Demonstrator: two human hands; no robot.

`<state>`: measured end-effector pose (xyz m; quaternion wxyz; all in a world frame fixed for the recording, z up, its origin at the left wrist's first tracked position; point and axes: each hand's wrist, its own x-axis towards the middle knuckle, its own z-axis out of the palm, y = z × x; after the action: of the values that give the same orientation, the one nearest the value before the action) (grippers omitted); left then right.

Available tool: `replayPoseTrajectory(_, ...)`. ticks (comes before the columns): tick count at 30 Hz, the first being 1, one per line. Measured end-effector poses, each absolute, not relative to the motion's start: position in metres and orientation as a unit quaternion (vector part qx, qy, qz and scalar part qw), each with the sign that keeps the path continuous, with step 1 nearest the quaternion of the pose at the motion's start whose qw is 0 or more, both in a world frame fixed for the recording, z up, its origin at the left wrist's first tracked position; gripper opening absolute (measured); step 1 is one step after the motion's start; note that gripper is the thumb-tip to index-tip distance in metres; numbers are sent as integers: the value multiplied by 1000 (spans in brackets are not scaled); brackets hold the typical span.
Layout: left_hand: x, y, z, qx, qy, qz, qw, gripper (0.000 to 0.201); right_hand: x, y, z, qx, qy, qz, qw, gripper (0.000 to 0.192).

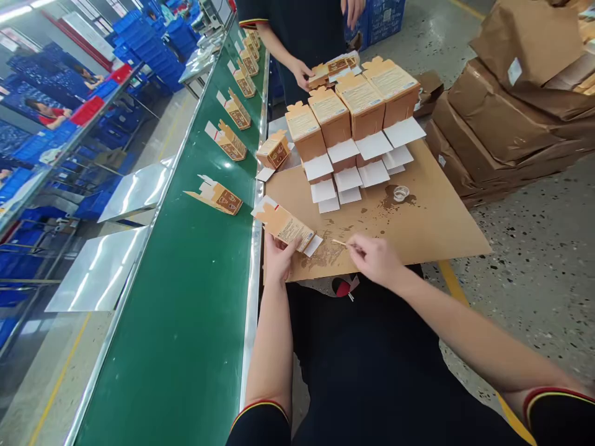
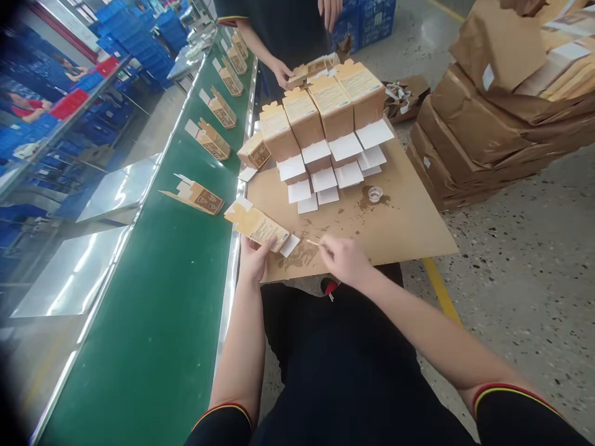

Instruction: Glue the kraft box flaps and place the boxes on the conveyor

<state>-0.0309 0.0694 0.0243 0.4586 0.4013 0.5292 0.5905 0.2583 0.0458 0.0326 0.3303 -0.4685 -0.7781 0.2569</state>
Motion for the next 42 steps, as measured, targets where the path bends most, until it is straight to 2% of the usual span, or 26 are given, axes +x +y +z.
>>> replayPoseTrajectory(5,-34,67,27,416,527,579,463,96,196,48,8,-462,-805,252,276,20)
replayPoseTrajectory(11,-28,65,27,418,550,568,447,97,193,57,4,-461,-834,225,201,19)
replayPoseTrajectory(20,-18,47,18,462,597,524,395,91,246,48,15,-507,-746,253,350,26)
replayPoseTrajectory(26,-18,40,23,485,632,494,349,84,269,23,32,-525,-705,280,386,29)
replayPoseTrajectory(33,-9,44,23,481,642,493,337,78,256,18,40,-490,-708,320,394,31)
replayPoseTrajectory(37,-53,27,31,437,654,532,312,78,262,22,43,-490,-694,329,412,32)
replayPoseTrajectory(42,-167,-5,52,326,682,638,147,91,278,21,40,-511,-655,328,449,35)
